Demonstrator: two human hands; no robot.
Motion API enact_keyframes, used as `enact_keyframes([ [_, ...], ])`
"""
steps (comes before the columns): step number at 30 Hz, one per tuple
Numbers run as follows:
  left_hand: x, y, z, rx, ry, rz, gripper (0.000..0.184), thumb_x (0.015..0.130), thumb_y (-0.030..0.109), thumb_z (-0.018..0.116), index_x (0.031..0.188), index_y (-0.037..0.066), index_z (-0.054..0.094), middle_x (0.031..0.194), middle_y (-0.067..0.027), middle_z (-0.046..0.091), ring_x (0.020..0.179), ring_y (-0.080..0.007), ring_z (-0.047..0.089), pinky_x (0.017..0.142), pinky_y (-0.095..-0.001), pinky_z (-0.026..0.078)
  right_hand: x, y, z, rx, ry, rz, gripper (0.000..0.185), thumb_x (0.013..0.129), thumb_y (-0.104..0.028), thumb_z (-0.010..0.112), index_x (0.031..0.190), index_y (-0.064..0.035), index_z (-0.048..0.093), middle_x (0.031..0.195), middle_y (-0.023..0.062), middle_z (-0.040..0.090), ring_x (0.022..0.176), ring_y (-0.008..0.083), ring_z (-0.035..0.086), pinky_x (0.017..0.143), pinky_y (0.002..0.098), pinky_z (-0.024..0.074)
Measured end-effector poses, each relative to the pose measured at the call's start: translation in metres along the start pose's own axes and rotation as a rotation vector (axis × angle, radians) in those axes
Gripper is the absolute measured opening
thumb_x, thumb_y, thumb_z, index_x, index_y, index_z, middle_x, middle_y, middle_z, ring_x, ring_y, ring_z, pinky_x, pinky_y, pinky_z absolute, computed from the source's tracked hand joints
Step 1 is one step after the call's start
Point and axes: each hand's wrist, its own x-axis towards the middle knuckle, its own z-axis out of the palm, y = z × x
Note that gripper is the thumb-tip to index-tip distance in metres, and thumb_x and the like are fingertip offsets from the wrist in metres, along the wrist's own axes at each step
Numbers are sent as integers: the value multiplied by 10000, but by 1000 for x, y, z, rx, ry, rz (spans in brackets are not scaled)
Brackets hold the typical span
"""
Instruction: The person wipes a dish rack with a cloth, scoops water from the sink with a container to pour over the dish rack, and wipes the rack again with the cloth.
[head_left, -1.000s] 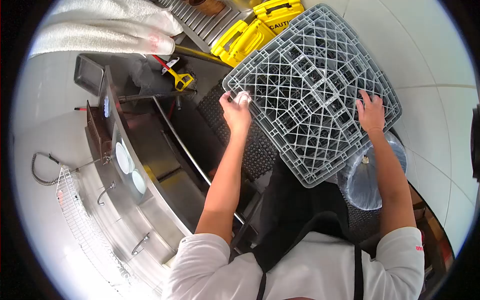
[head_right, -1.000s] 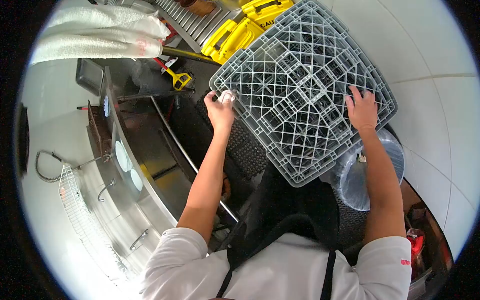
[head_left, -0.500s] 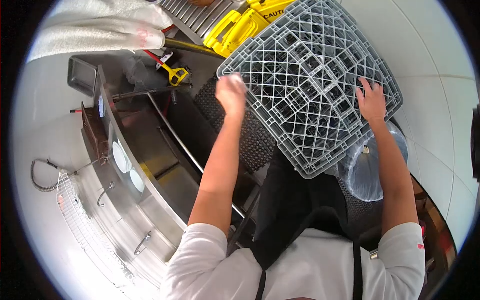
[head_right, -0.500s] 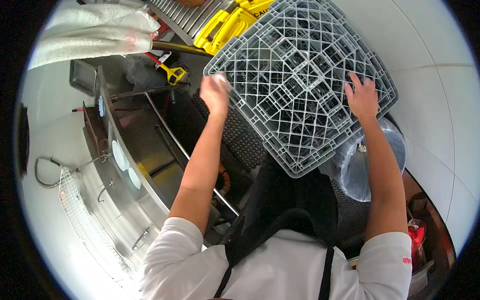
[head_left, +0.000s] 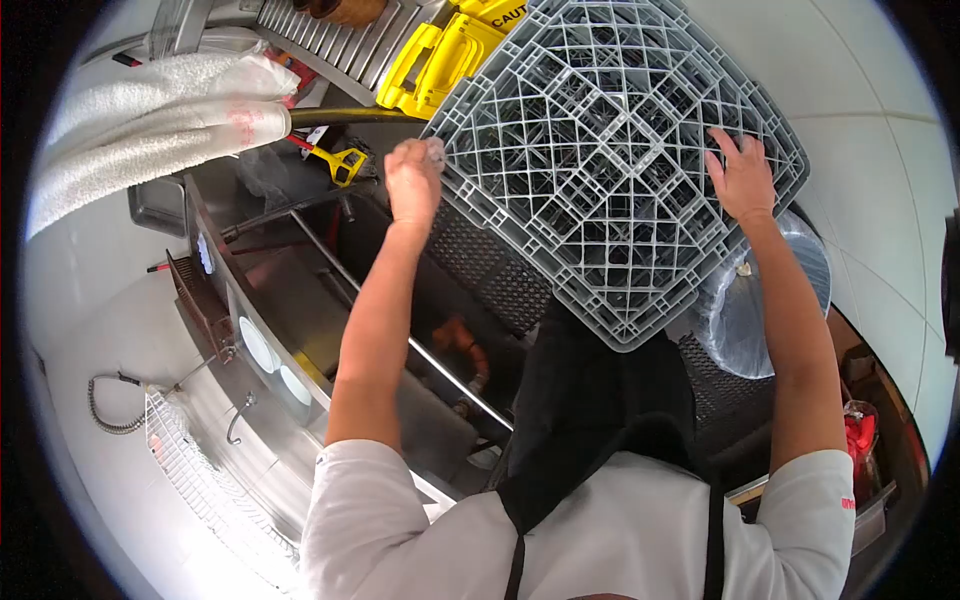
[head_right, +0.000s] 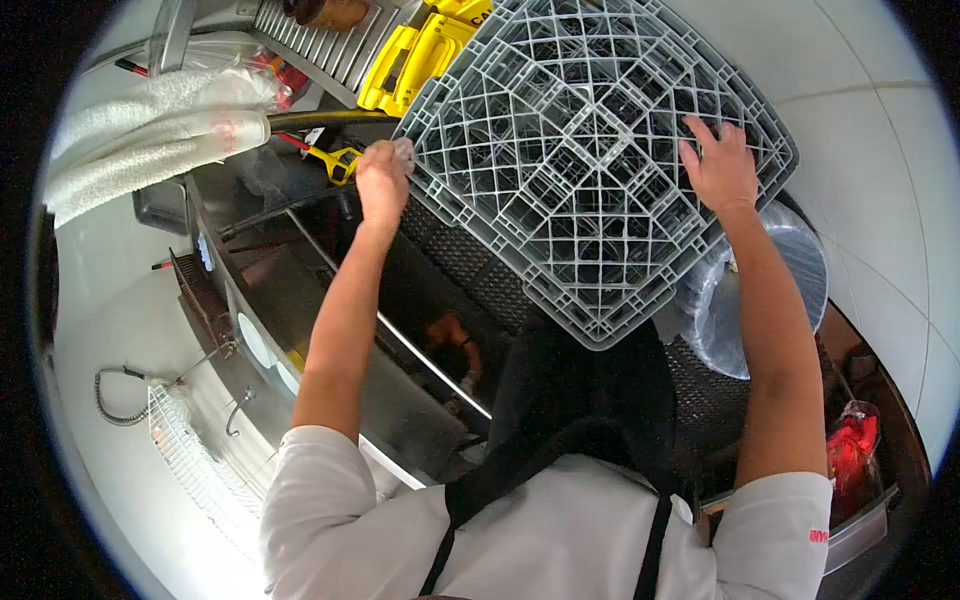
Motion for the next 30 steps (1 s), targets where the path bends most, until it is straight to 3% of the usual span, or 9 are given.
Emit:
enact_keyframes([
  [3, -35, 25, 12, -174, 11, 142, 173, 828, -29, 567, 870, 59, 710, 859, -118, 702, 821, -322, 660, 766, -450, 507, 0, 2, 1, 17, 28, -18, 411, 973, -419, 595, 1355, -269, 575, 1155, 178, 587, 1168, 367, 542, 915, 497, 522],
  [7, -102, 103, 7, -355, -108, 145, 284, 796, -85, 643, 996, 91, 742, 1049, -113, 677, 1019, -305, 645, 880, -434, 516, 1, 2, 2, 22, 12, -11, 404, 971, -407, 597, 1353, -275, 577, 1167, 179, 592, 1173, 368, 543, 921, 496, 519],
  [12, -65, 47, 12, -187, -101, 338, 302, 770, -42, 635, 1027, 89, 726, 973, -65, 692, 927, -290, 639, 845, -413, 492, 0, 0, -1, 19, 7, 6, 403, 969, -410, 600, 1353, -287, 578, 1165, 171, 595, 1174, 364, 546, 917, 494, 522],
  [17, -27, 33, 32, -49, 162, -83, 116, 867, 33, 605, 930, 29, 703, 928, -135, 673, 875, -313, 610, 814, -406, 495, 0, 3, 4, 1, 7, 4, 414, 971, -420, 595, 1362, -288, 573, 1143, 165, 596, 1161, 356, 556, 904, 491, 525],
  [18, -41, 40, 52, -906, 266, -575, 135, 926, 41, 562, 886, 4, 685, 910, -118, 664, 875, -261, 603, 829, -378, 479, 1, 3, 5, -6, 6, 9, 408, 972, -422, 589, 1358, -288, 573, 1140, 163, 596, 1152, 356, 560, 891, 493, 529],
  [21, -84, 96, 40, -73, -23, 158, 122, 864, -12, 604, 886, 44, 710, 966, -120, 689, 931, -312, 628, 928, -416, 482, 1, 0, -1, -4, -3, -2, 408, 974, -423, 583, 1362, -295, 567, 1139, 157, 597, 1150, 353, 561, 889, 491, 531],
  [23, -101, 127, 31, -311, 95, 115, 317, 746, -96, 639, 956, 124, 728, 984, -67, 696, 970, -311, 653, 1033, -439, 490, 3, 2, 1, 7, -29, -4, 418, 979, -429, 572, 1377, -303, 554, 1153, 157, 591, 1167, 353, 552, 916, 489, 521],
  [28, -63, 57, 18, -144, -54, 392, 293, 765, -31, 598, 1001, 97, 714, 1032, -77, 692, 996, -287, 646, 938, -425, 509, 1, 1, -2, 11, -42, 15, 423, 988, -440, 548, 1387, -302, 544, 1187, 167, 585, 1198, 356, 536, 944, 495, 509],
  [30, -35, 16, 28, -49, 4, 120, 214, 809, 1, 634, 988, 72, 728, 1064, -117, 699, 983, -321, 636, 864, -426, 507, -3, 0, -2, 14, -51, 39, 421, 988, -436, 547, 1387, -302, 544, 1190, 166, 585, 1201, 355, 535, 944, 496, 510],
])
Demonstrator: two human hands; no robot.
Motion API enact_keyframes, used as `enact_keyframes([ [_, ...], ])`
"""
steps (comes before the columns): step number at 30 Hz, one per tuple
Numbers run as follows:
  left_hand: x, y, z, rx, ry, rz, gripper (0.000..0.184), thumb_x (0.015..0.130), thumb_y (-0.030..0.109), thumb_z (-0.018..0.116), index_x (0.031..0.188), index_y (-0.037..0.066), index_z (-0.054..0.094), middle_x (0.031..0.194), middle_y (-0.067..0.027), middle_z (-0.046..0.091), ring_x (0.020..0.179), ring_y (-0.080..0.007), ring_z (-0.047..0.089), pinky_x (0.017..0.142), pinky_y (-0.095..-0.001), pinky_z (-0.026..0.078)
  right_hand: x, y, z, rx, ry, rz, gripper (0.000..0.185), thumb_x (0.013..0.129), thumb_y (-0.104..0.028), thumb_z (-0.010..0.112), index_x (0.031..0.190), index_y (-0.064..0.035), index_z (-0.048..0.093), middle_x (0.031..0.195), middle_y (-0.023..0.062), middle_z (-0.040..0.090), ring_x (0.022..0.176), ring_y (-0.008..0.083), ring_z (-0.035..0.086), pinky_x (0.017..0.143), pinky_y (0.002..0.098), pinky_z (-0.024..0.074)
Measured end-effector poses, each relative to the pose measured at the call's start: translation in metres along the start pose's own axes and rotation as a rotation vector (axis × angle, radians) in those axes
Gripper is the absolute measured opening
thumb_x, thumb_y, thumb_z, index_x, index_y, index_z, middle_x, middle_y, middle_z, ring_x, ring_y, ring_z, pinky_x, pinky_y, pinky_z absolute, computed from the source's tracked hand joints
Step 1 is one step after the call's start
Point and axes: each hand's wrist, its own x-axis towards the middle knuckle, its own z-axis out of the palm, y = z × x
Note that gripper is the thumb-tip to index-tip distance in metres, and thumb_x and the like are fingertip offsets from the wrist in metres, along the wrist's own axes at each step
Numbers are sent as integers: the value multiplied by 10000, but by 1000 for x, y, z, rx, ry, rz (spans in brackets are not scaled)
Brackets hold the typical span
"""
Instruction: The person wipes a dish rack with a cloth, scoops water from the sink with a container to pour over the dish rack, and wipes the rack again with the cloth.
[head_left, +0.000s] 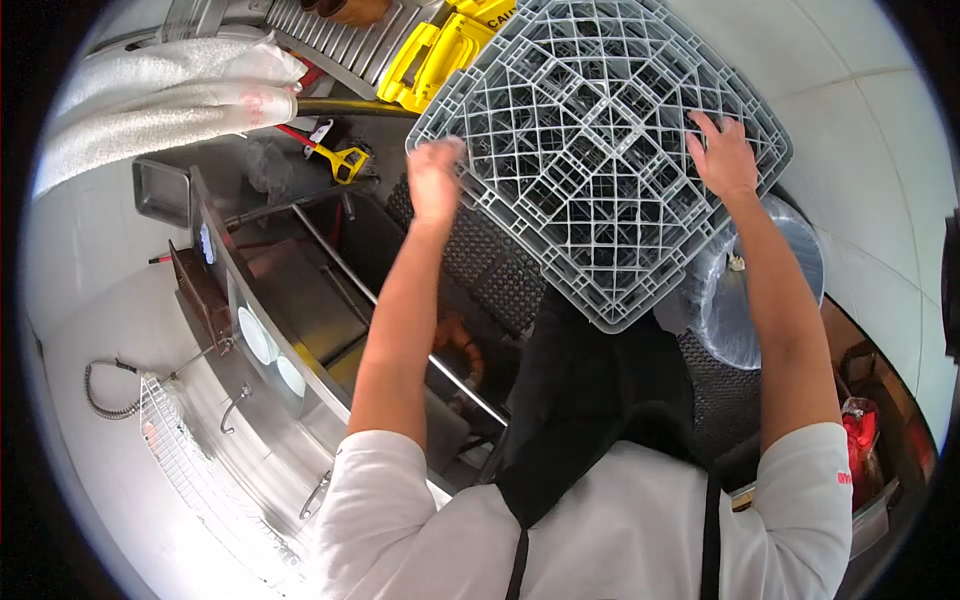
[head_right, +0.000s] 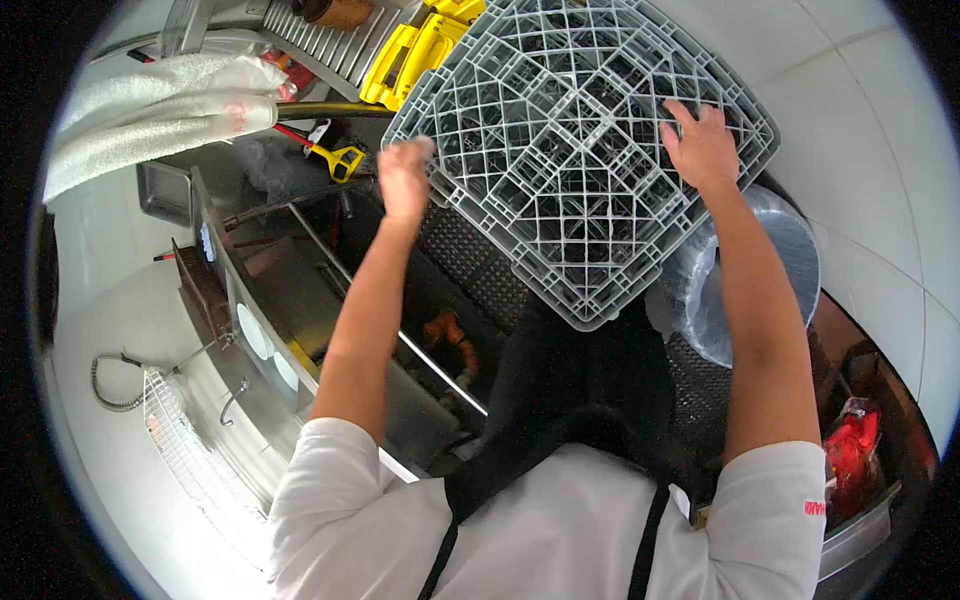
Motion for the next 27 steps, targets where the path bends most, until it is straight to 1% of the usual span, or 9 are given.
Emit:
enact_keyframes([
  [1, 17, 16, -11, 134, -20, -204, 152, 862, 23, 639, 989, 46, 719, 1063, -136, 695, 999, -338, 625, 878, -448, 496, 1, -1, -1, 0, -12, 9, 420, 988, -433, 548, 1387, -302, 545, 1190, 165, 585, 1202, 355, 534, 944, 496, 511],
  [3, 19, 15, 7, 144, 211, -50, 116, 894, 35, 632, 973, 44, 717, 1065, -149, 689, 992, -356, 612, 872, -462, 480, 4, -1, -1, 0, -16, 4, 419, 985, -429, 552, 1384, -302, 546, 1191, 163, 585, 1201, 353, 535, 939, 497, 514],
  [9, -23, 72, 0, -52, 90, -183, 141, 884, 30, 652, 999, 87, 711, 998, -108, 733, 928, -308, 660, 862, -411, 465, 6, -2, -4, 1, -36, -12, 427, 973, -423, 569, 1379, -293, 546, 1186, 155, 587, 1197, 345, 538, 909, 493, 531],
  [11, -56, 93, 8, -22, 4, 66, 163, 879, 16, 656, 1007, 97, 718, 1016, -84, 736, 946, -284, 667, 879, -405, 466, 7, -2, -4, -9, -42, -19, 424, 974, -420, 568, 1377, -289, 546, 1183, 156, 587, 1195, 345, 539, 903, 494, 535],
  [13, -68, 118, 10, -226, 57, -29, 220, 852, -5, 661, 1034, 101, 726, 1024, -62, 733, 958, -265, 674, 911, -413, 467, 7, -1, -2, -13, -38, -16, 422, 975, -419, 567, 1376, -287, 546, 1182, 159, 586, 1190, 346, 541, 897, 493, 539],
  [19, -28, 24, -16, -100, -258, 248, 516, 709, -62, 678, 1145, 209, 731, 1165, -100, 654, 1082, -337, 597, 914, -426, 501, 4, 0, -3, -8, -3, -16, 423, 979, -428, 560, 1379, -291, 548, 1183, 172, 584, 1169, 353, 552, 879, 496, 548],
  [22, 9, -8, -14, -103, -83, -181, 187, 884, 77, 666, 1052, 66, 745, 966, -127, 693, 874, -284, 631, 782, -420, 510, 5, 0, -3, 10, -9, -11, 421, 976, -428, 559, 1371, -282, 556, 1179, 180, 584, 1174, 360, 554, 880, 498, 551],
  [24, 5, 3, 11, -159, 204, -201, 200, 821, 33, 687, 1014, 42, 735, 935, -141, 680, 876, -333, 610, 776, -437, 494, 4, -1, -5, 19, -25, 8, 423, 969, -427, 562, 1367, -281, 557, 1177, 187, 583, 1187, 364, 554, 894, 493, 553],
  [27, -26, 73, 12, 25, 101, 72, 194, 878, 14, 621, 1061, 33, 682, 1057, -153, 652, 966, -334, 597, 840, -451, 452, 5, -1, -3, 13, 1, 0, 419, 963, -425, 576, 1351, -271, 565, 1164, 187, 585, 1164, 371, 559, 873, 499, 553],
])
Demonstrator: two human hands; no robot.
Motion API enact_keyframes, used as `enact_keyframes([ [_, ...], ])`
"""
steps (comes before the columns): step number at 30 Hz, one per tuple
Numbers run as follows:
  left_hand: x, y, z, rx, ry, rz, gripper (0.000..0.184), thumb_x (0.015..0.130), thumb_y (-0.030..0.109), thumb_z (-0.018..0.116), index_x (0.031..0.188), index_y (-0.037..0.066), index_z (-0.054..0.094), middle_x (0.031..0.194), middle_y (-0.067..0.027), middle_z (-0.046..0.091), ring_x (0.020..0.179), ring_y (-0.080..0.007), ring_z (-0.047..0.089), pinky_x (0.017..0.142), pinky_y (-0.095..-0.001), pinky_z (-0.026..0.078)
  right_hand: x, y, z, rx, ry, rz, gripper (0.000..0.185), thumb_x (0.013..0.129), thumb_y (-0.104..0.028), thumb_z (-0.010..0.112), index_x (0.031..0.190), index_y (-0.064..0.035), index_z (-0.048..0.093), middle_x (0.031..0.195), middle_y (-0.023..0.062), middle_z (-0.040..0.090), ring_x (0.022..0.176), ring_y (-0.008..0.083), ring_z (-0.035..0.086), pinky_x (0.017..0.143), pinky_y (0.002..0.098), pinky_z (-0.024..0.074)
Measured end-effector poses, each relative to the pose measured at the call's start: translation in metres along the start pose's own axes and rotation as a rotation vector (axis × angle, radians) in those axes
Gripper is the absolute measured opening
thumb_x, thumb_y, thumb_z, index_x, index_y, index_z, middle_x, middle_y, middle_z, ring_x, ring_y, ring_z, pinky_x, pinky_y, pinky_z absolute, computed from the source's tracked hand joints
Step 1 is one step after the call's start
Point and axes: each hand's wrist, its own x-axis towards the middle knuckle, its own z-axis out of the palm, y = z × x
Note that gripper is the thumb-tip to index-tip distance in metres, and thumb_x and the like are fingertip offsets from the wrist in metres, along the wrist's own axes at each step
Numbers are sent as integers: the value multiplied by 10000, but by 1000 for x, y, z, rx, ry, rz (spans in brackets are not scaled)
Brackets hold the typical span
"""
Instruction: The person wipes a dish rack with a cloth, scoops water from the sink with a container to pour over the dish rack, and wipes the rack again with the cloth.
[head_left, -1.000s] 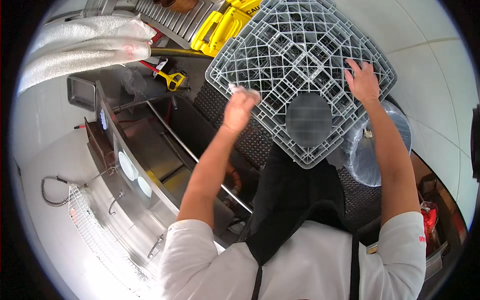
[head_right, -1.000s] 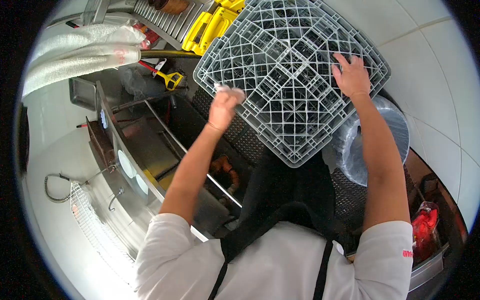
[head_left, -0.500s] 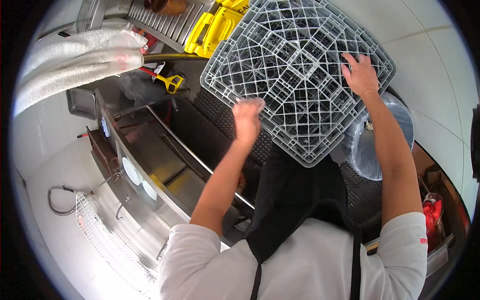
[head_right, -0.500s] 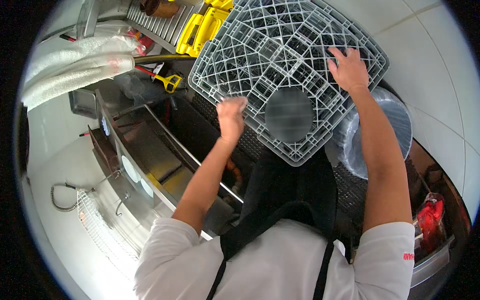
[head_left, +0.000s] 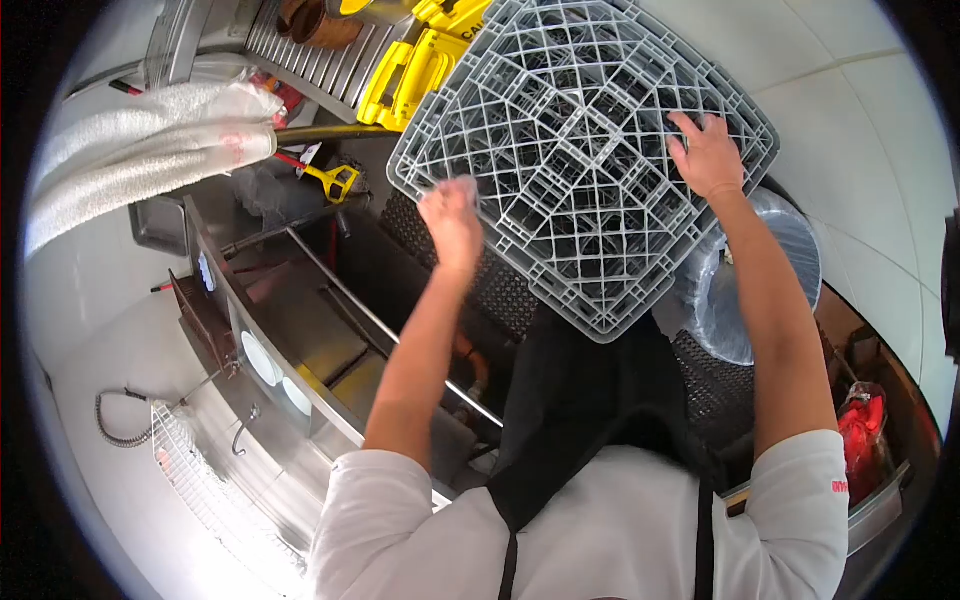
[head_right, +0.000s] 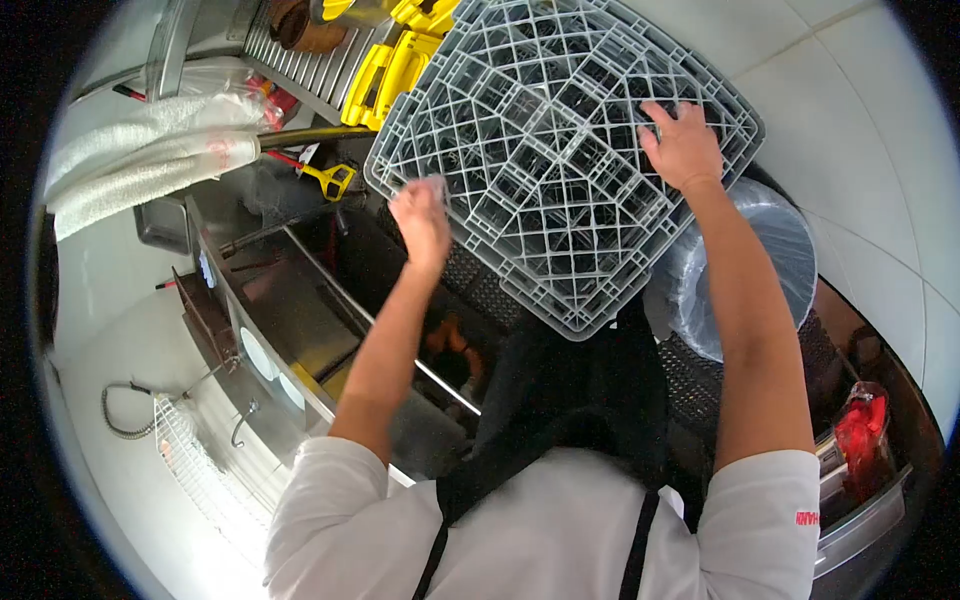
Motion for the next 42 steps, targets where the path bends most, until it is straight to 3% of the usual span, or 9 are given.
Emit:
enact_keyframes([
  [8, 1, -31, -23, -203, -373, 159, 393, 790, -25, 665, 1134, 161, 702, 1105, -120, 661, 1002, -356, 613, 889, -454, 476, 3, 1, 0, 10, 38, -33, 390, 946, -399, 606, 1312, -266, 588, 1131, 176, 585, 1118, 365, 563, 847, 494, 553],
  [10, 43, -63, -15, -228, -196, 207, 312, 838, -15, 656, 1102, 141, 709, 1119, -129, 674, 1024, -364, 628, 934, -463, 482, 1, 1, 2, 15, 30, -27, 389, 944, -395, 608, 1311, -265, 591, 1131, 177, 582, 1120, 367, 562, 851, 498, 550],
  [13, 124, -82, 2, -295, -192, -197, 240, 891, 176, 701, 1128, 149, 730, 1194, -165, 655, 1127, -380, 595, 971, -459, 473, 0, 1, 4, 1, 31, -22, 388, 945, -392, 607, 1310, -261, 593, 1138, 177, 580, 1128, 372, 560, 860, 500, 548],
  [16, 156, -72, 41, -146, -205, 7, 295, 903, 298, 715, 1183, 206, 739, 1309, -196, 595, 1221, -381, 536, 1020, -477, 432, 1, -3, 0, -19, 19, -18, 393, 948, -393, 604, 1316, -255, 593, 1132, 176, 585, 1130, 372, 559, 866, 494, 549],
  [26, 122, -67, 40, -23, -18, 49, 244, 869, 61, 699, 1106, 105, 736, 1235, -201, 663, 1111, -390, 615, 970, -475, 480, 4, 0, 1, -10, 10, -39, 407, 936, -389, 610, 1320, -256, 591, 1126, 194, 586, 1132, 383, 560, 876, 490, 550],
  [31, 97, -113, 41, -172, -82, -266, 207, 925, 119, 672, 1115, 66, 731, 1103, -189, 681, 1050, -379, 622, 906, -477, 493, 2, 3, 3, 17, 21, -26, 416, 909, -374, 639, 1306, -257, 589, 1142, 183, 573, 1126, 366, 558, 845, 497, 552],
  [32, 122, -87, 20, -191, -76, -444, 228, 945, 154, 676, 1145, 55, 722, 1075, -182, 690, 1045, -359, 628, 934, -459, 493, 1, 2, 3, 18, 15, -21, 417, 910, -378, 638, 1306, -258, 588, 1140, 183, 573, 1126, 365, 558, 843, 497, 552],
  [36, 171, -29, 26, -348, -115, 14, 278, 939, 182, 659, 1191, 77, 712, 1208, -167, 661, 1103, -366, 597, 1009, -468, 461, 1, 1, 1, 0, -3, -15, 415, 922, -403, 622, 1312, -264, 583, 1165, 189, 576, 1142, 362, 557, 844, 498, 553],
  [42, 140, 19, 72, 137, -84, -142, 298, 910, 170, 656, 1203, 168, 712, 1353, -208, 567, 1171, -416, 544, 1001, -508, 447, 1, 2, 0, -1, -15, -1, 421, 929, -420, 608, 1324, -275, 586, 1186, 188, 577, 1168, 358, 549, 865, 498, 551],
])
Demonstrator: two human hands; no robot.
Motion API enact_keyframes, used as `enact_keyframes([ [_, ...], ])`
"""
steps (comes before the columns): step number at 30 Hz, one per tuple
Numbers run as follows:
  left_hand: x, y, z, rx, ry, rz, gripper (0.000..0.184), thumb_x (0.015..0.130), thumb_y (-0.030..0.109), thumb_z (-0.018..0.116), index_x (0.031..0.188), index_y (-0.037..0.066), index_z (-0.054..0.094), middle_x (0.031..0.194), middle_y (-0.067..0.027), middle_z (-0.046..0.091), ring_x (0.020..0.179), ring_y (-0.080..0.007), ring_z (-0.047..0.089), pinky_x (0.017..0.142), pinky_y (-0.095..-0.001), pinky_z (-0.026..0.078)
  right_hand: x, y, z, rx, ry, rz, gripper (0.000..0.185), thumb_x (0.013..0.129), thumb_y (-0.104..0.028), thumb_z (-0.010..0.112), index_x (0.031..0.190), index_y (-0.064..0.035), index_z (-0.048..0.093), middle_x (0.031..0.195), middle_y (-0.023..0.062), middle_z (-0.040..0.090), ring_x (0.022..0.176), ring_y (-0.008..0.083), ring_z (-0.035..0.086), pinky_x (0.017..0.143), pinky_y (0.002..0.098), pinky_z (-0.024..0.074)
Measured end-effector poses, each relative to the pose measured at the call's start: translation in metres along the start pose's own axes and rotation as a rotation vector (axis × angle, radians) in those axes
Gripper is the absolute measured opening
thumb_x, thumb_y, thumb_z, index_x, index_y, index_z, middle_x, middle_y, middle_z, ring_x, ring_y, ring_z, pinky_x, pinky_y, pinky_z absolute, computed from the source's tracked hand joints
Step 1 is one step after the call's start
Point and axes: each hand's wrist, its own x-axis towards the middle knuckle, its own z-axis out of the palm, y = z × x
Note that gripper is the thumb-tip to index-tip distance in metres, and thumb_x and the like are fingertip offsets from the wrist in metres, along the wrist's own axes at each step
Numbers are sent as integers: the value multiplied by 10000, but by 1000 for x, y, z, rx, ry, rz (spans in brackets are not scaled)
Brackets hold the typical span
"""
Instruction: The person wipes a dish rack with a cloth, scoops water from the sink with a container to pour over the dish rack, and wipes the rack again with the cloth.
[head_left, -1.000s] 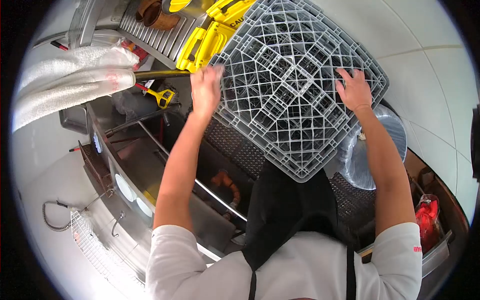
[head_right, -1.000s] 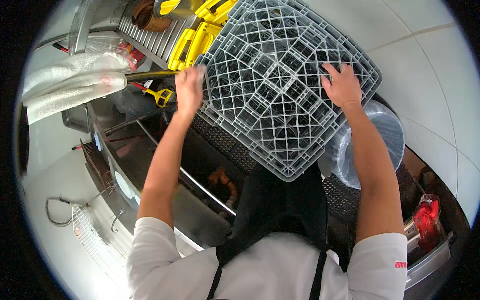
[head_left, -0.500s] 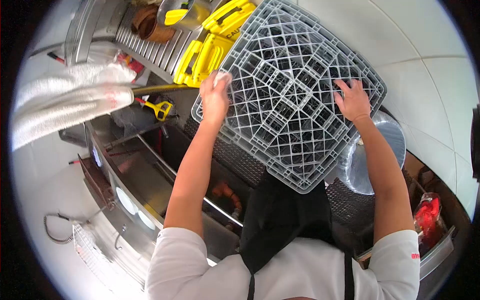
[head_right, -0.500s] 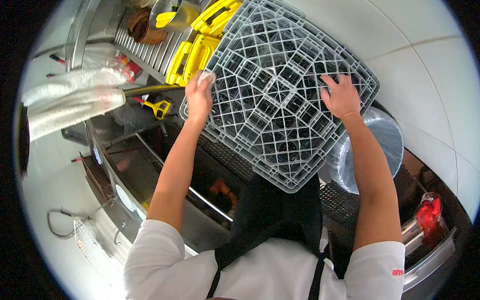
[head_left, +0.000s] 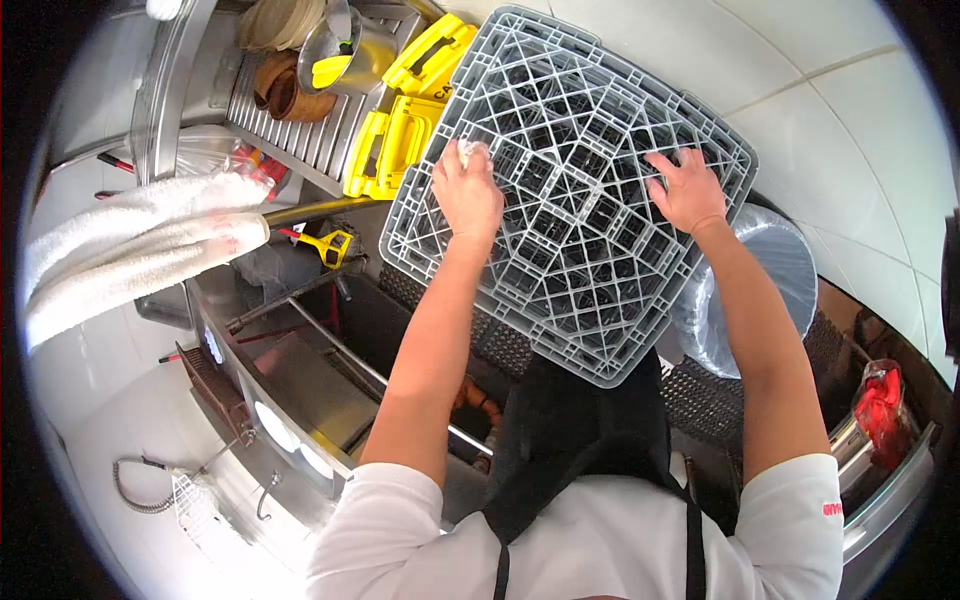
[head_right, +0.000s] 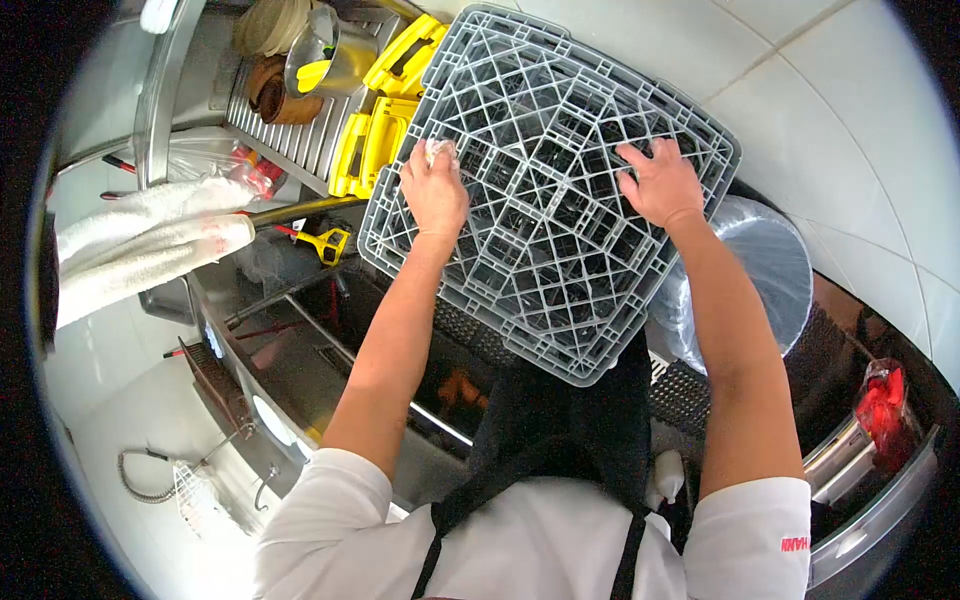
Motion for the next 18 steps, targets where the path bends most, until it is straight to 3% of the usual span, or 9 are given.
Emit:
enact_keyframes([
  [6, 12, -15, -12, -131, -135, 88, 259, 908, 147, 643, 1157, 159, 714, 1345, -215, 550, 1138, -425, 541, 980, -481, 463, 0, -1, -8, 56, -27, 15, 417, 929, -413, 611, 1322, -274, 600, 1163, 169, 583, 1169, 348, 546, 882, 487, 541],
  [12, -4, -14, -15, -213, -36, 9, 267, 927, 66, 659, 1181, 107, 732, 1285, -241, 592, 1144, -407, 552, 1002, -461, 437, 0, 0, -10, 51, -51, 21, 412, 932, -430, 596, 1313, -274, 604, 1201, 180, 589, 1172, 338, 548, 872, 465, 542],
  [15, -3, -26, -14, -249, 124, -60, 289, 959, 72, 643, 1244, 61, 686, 1234, -231, 589, 1138, -380, 550, 1037, -458, 420, 0, 1, -7, 44, -20, 20, 403, 925, -423, 609, 1298, -271, 604, 1186, 176, 587, 1170, 338, 549, 871, 467, 541],
  [17, 15, -35, -3, -462, 230, -192, 332, 997, 95, 606, 1326, 50, 628, 1356, -237, 482, 1205, -365, 516, 1068, -429, 411, -1, 0, -8, 44, 5, 11, 398, 922, -419, 616, 1290, -271, 605, 1173, 172, 586, 1162, 339, 549, 868, 468, 541],
  [18, 22, -38, -8, -229, 213, -127, 352, 1011, 94, 594, 1362, 64, 606, 1431, -227, 411, 1237, -348, 498, 1072, -411, 411, 0, -1, -9, 40, -8, 11, 406, 918, -414, 621, 1296, -268, 605, 1164, 173, 582, 1154, 344, 546, 869, 471, 540],
])
